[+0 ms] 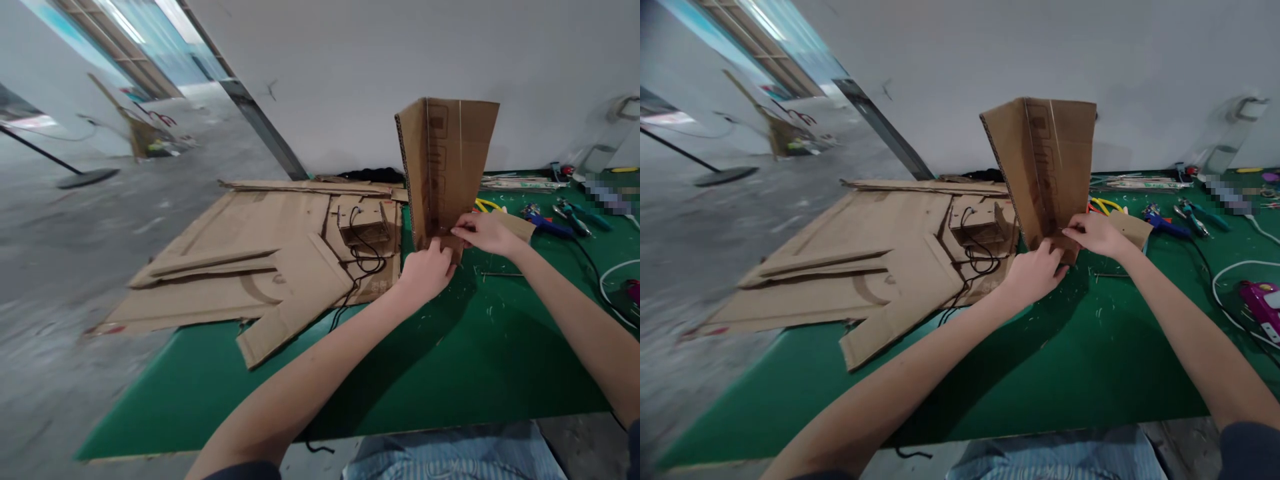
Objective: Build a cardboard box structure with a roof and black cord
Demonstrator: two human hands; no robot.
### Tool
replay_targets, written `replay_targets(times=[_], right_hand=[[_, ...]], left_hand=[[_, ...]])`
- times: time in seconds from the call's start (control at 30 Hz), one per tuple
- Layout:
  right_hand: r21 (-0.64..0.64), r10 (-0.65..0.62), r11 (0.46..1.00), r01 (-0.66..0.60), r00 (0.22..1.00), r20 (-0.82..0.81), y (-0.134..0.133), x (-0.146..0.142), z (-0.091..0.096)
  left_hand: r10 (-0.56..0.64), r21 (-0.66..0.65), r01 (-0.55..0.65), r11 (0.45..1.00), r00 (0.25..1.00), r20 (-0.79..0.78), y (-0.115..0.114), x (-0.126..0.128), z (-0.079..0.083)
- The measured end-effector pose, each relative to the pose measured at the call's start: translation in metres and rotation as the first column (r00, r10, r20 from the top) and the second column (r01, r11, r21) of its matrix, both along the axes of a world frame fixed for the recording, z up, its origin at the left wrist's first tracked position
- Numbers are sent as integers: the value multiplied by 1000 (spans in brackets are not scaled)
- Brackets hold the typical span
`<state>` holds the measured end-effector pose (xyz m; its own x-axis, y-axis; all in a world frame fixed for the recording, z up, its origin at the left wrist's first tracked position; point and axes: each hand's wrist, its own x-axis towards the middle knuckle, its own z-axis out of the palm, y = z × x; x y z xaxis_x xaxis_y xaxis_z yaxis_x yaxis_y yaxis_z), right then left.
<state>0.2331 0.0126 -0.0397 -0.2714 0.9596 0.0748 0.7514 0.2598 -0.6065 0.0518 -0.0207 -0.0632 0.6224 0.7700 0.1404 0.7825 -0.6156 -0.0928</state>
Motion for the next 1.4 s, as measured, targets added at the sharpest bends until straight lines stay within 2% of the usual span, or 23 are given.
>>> replay_targets(times=[0.3,0.47,0.57,0.73,0.87,1.13,1.4], right_hand=[[26,12,1000,-14,995,101,1,4,1],[-23,48,999,-46,987,152,-1,3,5],[-50,94,995,-88,985,144,-1,3,4],[-36,50,998,-45,988,149,1,6,1],[-50,54,998,-48,989,140,2,8,-3],[-10,17,1000,-15,962,272,3,14,-3],[47,-18,999,3,945,327,9,22,-5]], left_hand=[[130,66,-129,989,991,-20,-1,4,-2],[188,56,-187,981,982,-27,3,4,-5],[199,17,-199,980,980,-10,8,2,-9],[206,-17,-205,979,975,83,14,1,-14],[205,-29,-204,979,976,69,15,2,-15],[209,-21,-208,978,976,61,15,0,-16],[185,-12,-184,983,980,67,16,-2,-16]])
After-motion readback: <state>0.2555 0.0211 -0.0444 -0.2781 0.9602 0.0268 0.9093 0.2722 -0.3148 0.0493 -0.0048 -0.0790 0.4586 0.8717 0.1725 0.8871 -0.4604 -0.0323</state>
